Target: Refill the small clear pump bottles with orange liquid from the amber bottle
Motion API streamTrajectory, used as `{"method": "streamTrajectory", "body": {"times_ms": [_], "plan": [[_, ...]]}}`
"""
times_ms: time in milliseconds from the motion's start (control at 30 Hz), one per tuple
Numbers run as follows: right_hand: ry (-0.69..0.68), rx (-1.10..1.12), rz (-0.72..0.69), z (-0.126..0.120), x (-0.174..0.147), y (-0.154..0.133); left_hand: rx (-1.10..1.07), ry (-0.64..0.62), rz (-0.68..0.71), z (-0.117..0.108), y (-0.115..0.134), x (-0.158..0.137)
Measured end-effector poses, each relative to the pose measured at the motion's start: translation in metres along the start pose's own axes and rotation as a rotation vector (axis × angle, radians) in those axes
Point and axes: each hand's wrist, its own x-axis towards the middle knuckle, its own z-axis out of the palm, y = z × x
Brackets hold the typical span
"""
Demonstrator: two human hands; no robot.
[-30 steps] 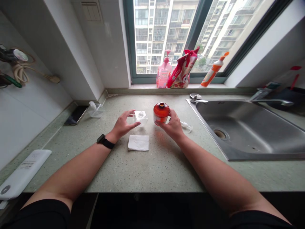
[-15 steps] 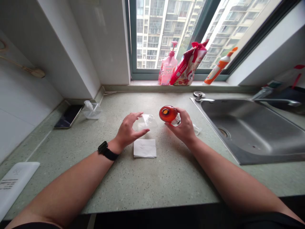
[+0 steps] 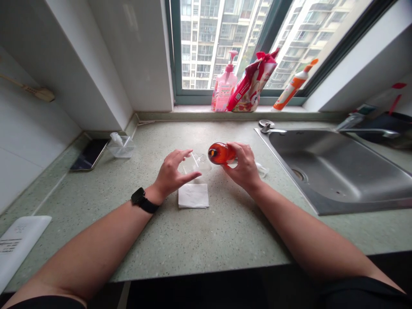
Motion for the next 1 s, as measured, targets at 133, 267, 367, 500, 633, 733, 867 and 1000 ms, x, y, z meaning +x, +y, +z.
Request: {"method": "streamTrajectory", "body": {"times_ms": [133, 267, 367, 500, 633, 733, 867, 1000], "plan": [[-0.050, -0.035, 0.033, -0.0001, -0.0002, -0.0015, 0.004, -0.016, -0.004, -0.0006, 0.0010, 0.0002], [-0.052, -0.040, 0.031, 0.0001, -0.0001, -0.0018, 0.009, -0.018, -0.004, 0.0005, -0.0002, 0.0000], [-0.051, -0.045, 0.028, -0.0001, -0.0002, -0.0021, 0.011, -0.021, -0.006, 0.0017, -0.0018, -0.0004], [-0.054, -0.042, 0.030, 0.0001, -0.0009, -0.0013, 0.008, -0.025, -0.018, 0.0031, -0.0035, -0.0011], [-0.047, -0.059, 0.013, 0.0011, -0.0017, 0.0015, 0.006, -0.034, -0.023, 0.0046, -0.0053, -0.0017], [-0.047, -0.079, 0.008, 0.0015, -0.0018, 0.0029, 0.002, -0.038, -0.034, 0.0057, -0.0063, -0.0019], [-0.047, -0.092, 0.000, 0.0007, -0.0012, 0.0031, -0.010, -0.047, -0.043, 0.0063, -0.0071, -0.0018], [-0.046, -0.092, -0.003, -0.0006, -0.0005, 0.0028, -0.010, -0.050, -0.047, 0.0069, -0.0080, -0.0021]]}}
